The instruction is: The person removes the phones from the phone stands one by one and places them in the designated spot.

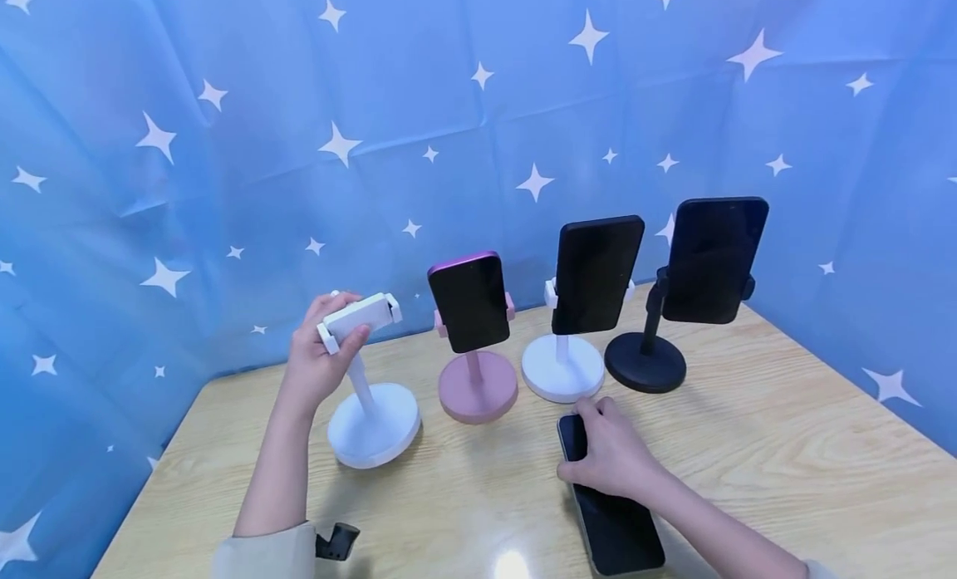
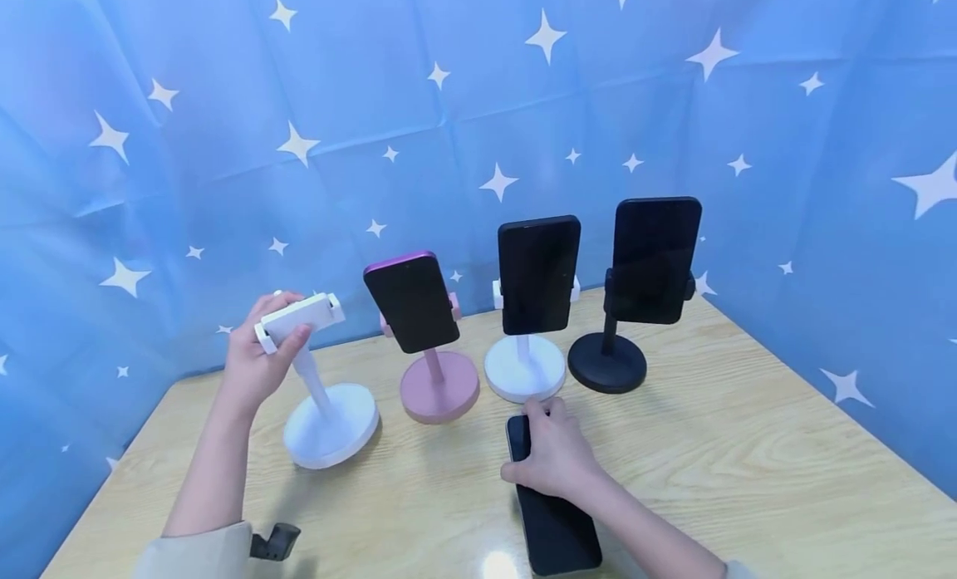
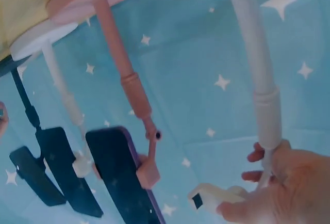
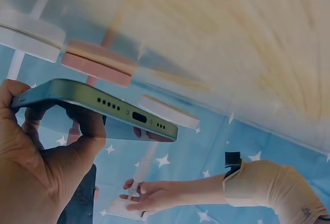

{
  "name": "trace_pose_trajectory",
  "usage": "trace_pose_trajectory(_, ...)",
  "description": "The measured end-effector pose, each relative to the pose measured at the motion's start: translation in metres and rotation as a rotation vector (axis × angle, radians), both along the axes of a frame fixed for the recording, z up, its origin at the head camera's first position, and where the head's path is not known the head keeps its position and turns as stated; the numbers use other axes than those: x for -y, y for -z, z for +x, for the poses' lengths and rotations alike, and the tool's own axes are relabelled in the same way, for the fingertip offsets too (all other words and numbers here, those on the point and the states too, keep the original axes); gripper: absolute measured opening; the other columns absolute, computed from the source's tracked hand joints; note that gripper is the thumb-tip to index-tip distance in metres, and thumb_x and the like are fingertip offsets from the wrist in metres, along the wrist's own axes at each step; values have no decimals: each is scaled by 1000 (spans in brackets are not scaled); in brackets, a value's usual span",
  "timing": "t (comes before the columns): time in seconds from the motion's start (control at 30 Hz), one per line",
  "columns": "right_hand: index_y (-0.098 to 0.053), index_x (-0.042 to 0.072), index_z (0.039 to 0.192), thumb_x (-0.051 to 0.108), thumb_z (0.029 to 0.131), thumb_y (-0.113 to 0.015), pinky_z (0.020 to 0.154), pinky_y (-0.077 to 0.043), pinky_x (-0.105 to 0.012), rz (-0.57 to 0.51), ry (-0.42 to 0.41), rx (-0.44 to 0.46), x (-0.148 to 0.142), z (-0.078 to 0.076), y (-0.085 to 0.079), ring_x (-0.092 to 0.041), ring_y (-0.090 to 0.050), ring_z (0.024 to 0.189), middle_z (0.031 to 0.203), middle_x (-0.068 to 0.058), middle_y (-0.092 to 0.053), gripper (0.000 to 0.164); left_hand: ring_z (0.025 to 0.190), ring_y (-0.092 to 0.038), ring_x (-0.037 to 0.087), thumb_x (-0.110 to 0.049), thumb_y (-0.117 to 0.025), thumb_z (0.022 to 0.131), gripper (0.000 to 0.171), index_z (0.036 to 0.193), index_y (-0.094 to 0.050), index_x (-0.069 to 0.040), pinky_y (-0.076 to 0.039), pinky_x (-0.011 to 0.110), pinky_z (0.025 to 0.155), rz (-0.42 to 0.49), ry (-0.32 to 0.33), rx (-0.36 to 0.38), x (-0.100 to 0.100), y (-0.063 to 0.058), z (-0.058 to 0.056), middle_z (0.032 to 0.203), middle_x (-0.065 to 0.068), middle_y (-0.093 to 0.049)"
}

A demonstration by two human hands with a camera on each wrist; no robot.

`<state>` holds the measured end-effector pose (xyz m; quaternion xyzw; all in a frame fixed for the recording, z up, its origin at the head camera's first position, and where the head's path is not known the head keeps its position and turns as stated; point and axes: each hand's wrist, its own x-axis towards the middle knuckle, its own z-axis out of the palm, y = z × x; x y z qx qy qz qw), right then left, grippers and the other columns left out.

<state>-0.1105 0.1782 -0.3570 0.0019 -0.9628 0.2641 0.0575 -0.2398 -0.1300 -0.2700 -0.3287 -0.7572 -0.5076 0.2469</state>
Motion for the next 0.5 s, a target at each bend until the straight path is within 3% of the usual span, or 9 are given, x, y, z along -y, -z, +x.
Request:
trace_pose_trajectory(0.13,-51,1,108,21,55,-71,59,-43,-32,6,4,20,3,-3,2,-25,-50,74,98,-18,-49,60,87,-47,3,12,-63,77,28,104,-58,10,-42,13,69,-1,-13,-29,-6,-5,4,101,1,-50)
trace_pose_trajectory(0.3,-52,2,107,21,55,-73,60,-43,-32,3,4,33,5,-4,2,-25,-49,75,99,-18,-48,59,86,-48,2,12,-63,77,27,104,-57,11,-42,12,69,29,-20,-31,-10,3,-4,99,13,-51)
trace_pose_trajectory(0.5,-52,2,106,22,54,-73,59,-43,-34,14,-1,29,5,-5,4,-26,-49,73,97,-18,-48,60,86,-50,1,14,-64,75,30,104,-57,11,-44,11,70,56,10,-23,-7,18,-17,102,0,-50)
